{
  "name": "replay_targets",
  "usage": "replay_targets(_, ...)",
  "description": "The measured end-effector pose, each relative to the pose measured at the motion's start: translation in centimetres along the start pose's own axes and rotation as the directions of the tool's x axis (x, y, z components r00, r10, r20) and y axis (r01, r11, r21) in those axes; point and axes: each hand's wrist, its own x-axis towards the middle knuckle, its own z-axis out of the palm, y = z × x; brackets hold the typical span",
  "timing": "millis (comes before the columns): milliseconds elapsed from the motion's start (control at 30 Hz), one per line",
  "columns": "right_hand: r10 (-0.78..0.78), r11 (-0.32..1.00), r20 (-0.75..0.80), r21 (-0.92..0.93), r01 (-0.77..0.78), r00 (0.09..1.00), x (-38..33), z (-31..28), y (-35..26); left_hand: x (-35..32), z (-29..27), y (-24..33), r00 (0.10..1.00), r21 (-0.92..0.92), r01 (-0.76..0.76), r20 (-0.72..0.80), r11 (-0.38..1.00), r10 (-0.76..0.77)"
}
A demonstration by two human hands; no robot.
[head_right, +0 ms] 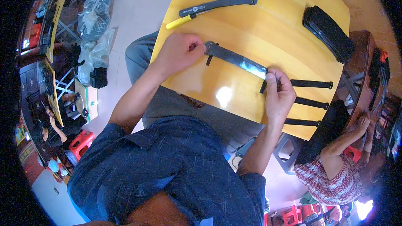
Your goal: The worker is assembling plastic buckles and components onto fabric webbing straps.
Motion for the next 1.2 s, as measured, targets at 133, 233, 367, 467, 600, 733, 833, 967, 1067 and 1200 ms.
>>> replay_targets(133,0.037,0.999,-0.002,0.028,-0.036,0.999,0.0,0.0,0.0,0.1,-0.3,0.6,0.999,0.046,0.036,0.014,0.998,-0.037)
replay_targets(233,0.037,0.999,-0.003,0.019,-0.037,0.999,0.0,0.0,0.3,0.2,-0.3,0.7,0.999,0.046,0.029,0.021,0.999,-0.03)
replay_targets(367,0.05,0.998,-0.01,0.033,-0.05,0.999,0.0,0.1,0.0,0.1,-0.1,0.5,1.0,0.082,0.029,0.005,0.996,-0.029)
replay_targets(467,0.044,0.998,-0.002,0.036,-0.044,0.999,0.1,0.1,0.1,0.0,0.1,0.3,1.0,0.079,0.009,-0.012,0.997,-0.008)
replay_targets(600,0.03,0.999,-0.011,0.027,-0.03,0.999,0.1,0.2,0.2,-0.1,0.1,0.2,1.0,0.054,0.0,0.0,0.999,0.0)
replay_targets(733,0.012,1.0,-0.014,0.022,-0.011,1.0,0.2,0.1,0.5,-0.1,0.1,0.6,1.0,0.061,0.021,0.011,0.998,-0.022)
replay_targets(833,0.01,1.0,-0.015,0.016,-0.01,1.0,0.2,0.2,0.8,-0.2,0.0,0.6,0.999,0.093,0.029,0.019,0.995,-0.031)
replay_targets(967,-0.004,1.0,-0.027,0.029,0.004,1.0,0.4,0.2,1.1,-0.1,0.1,0.4,1.0,0.121,0.001,0.013,0.993,-0.002)
replay_targets(1067,0.015,0.999,-0.029,0.044,-0.014,0.999,0.4,0.2,0.9,0.0,0.1,0.3,1.0,0.095,-0.014,0.013,0.995,0.013)
replay_targets(1200,0.009,1.0,-0.025,0.029,-0.008,1.0,0.4,0.2,0.8,0.1,0.2,0.1,1.0,0.143,-0.005,0.029,0.99,0.001)
